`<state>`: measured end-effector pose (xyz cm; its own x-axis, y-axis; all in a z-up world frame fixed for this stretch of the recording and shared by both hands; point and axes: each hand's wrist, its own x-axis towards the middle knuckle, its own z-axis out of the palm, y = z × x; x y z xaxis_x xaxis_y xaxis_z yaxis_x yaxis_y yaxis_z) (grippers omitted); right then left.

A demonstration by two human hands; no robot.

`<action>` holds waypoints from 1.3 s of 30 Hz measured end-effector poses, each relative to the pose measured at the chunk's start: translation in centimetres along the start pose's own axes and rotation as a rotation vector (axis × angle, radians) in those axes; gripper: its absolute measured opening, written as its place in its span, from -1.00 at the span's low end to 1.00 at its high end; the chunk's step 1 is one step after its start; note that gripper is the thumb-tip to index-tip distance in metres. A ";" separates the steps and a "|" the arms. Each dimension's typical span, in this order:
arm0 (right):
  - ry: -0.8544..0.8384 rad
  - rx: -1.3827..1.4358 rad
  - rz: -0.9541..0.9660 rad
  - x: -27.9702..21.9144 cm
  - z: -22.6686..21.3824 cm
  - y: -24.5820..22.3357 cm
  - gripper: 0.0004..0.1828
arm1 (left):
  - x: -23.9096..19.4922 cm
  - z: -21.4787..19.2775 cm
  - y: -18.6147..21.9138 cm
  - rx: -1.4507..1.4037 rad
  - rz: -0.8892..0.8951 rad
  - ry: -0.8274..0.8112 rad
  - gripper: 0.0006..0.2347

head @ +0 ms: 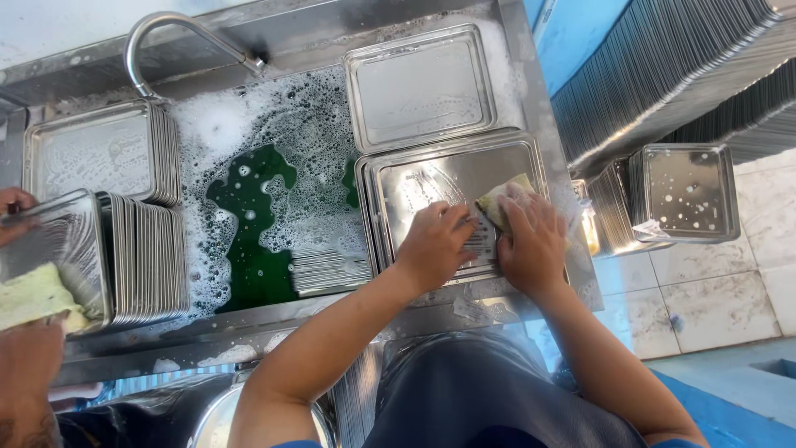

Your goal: The person scrubs multiple stainless steel food trays with a sponge in a soapy sink, rinses them under running water, and stacks the cleaned trays on the sink's edge. The person repeats this process for several trays throughout the clip.

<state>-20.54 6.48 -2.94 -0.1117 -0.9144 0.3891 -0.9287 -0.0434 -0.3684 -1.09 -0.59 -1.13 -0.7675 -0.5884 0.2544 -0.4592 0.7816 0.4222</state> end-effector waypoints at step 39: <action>-0.144 0.007 -0.251 -1.1 1.1 -2.9 -0.31 | 1.6 -2.0 -1.8 0.173 -0.097 0.281 -0.56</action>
<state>-17.34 7.14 -3.27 0.1729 -0.9225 0.3452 -0.9186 -0.2775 -0.2815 -0.54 -3.34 0.27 -0.5740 -0.6772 0.4603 -0.6117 0.7283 0.3088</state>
